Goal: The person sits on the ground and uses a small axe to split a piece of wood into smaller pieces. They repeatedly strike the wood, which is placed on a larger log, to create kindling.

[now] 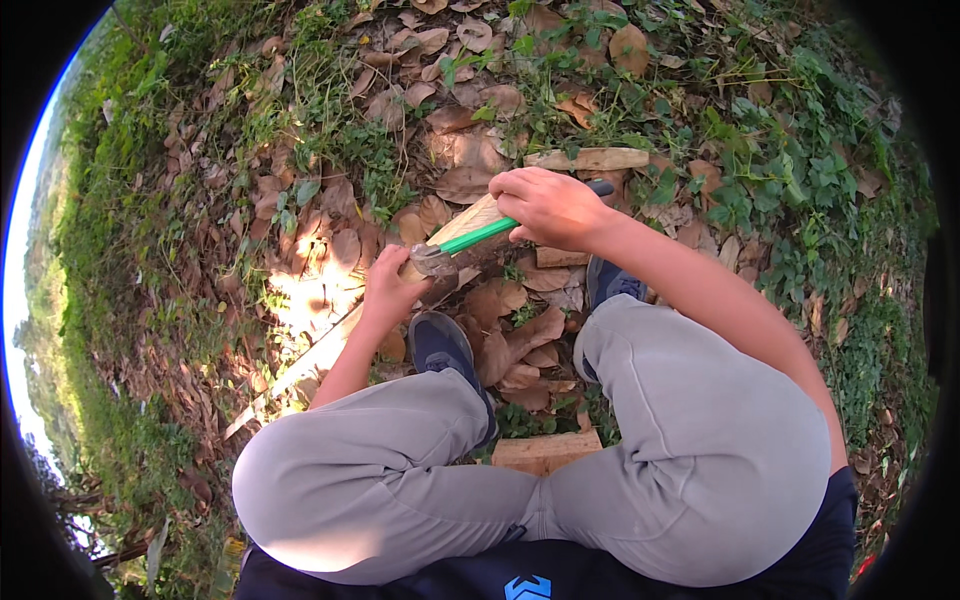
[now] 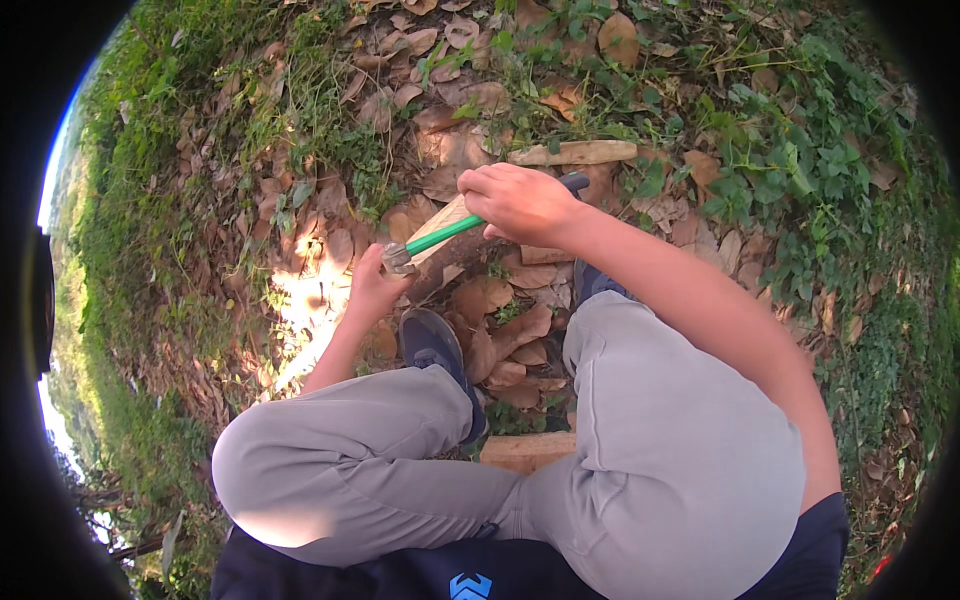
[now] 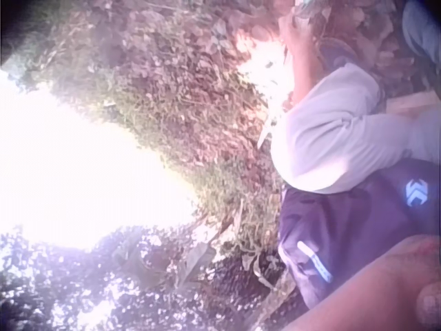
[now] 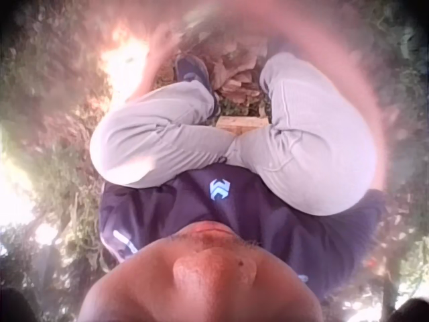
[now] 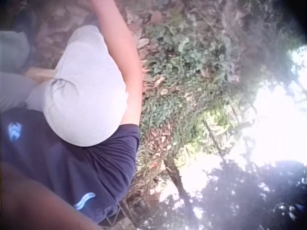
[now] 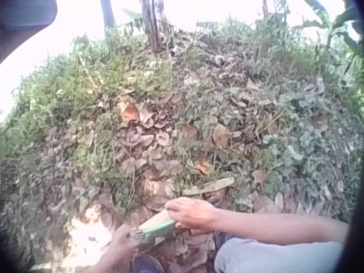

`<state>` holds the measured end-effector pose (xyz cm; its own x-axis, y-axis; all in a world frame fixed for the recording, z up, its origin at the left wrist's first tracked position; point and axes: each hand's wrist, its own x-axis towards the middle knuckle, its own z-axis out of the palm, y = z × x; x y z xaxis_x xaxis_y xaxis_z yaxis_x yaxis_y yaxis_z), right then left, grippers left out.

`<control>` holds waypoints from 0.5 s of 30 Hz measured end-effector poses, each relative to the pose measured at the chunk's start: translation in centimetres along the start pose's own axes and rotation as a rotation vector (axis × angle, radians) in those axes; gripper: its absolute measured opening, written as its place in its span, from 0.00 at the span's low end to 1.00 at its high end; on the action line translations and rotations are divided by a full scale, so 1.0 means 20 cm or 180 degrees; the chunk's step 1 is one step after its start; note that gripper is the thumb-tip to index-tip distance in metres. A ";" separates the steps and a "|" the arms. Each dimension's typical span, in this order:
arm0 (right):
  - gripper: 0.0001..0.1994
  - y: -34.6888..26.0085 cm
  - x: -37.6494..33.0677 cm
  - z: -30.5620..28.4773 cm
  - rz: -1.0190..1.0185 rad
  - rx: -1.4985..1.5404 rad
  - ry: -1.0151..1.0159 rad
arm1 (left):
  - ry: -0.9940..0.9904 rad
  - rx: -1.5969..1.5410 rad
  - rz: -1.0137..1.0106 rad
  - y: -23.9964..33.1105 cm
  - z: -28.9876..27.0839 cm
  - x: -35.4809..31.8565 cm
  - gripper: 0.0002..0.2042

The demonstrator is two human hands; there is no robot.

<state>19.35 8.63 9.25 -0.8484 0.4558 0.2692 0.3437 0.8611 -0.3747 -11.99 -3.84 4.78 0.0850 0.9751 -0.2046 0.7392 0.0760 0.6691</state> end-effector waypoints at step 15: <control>0.24 0.08 -0.27 0.26 0.3408 0.1838 -0.0198 | 0.1138 0.0017 -0.0300 -0.35 -0.38 0.02 0.25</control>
<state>22.37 6.27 2.58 -0.2689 0.8489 -0.4550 0.6654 -0.1778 -0.7250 -22.20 -2.33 5.36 -0.2216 0.9751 -0.0021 0.7363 0.1687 0.6553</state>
